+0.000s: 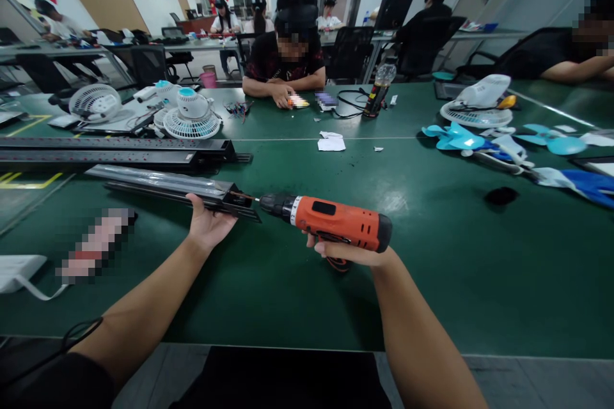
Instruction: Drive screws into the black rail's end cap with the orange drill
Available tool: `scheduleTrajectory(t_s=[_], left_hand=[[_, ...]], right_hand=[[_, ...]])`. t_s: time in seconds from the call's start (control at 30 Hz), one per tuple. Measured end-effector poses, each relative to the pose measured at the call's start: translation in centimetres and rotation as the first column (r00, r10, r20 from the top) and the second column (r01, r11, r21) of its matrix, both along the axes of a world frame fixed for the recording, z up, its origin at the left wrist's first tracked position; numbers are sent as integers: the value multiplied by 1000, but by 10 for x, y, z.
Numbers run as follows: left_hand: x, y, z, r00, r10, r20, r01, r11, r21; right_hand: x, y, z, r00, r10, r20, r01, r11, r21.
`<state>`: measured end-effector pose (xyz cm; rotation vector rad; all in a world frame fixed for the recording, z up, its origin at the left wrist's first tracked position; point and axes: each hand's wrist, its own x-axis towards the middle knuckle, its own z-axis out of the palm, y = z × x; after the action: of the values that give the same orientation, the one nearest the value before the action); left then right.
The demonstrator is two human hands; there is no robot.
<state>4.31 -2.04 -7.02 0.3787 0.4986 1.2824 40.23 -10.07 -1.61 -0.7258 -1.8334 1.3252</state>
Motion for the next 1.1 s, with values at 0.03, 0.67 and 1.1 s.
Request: scheduleTrajectory(t_s=[0.03,0.67,1.1], left_hand=[[0,0,1,1000,0,-2,0,1000,-2],[2,1,3,999,24,31,-24,1000,-4],[5,-3,9,995,99,31,-97,994,-54]], right_hand=[[0,0,1,1000,3,6,-3,1000,16],[-4,-2,-6,991,-133,8,133,991,-10],[-5,-5,5,992,-125,17,123,990,74]])
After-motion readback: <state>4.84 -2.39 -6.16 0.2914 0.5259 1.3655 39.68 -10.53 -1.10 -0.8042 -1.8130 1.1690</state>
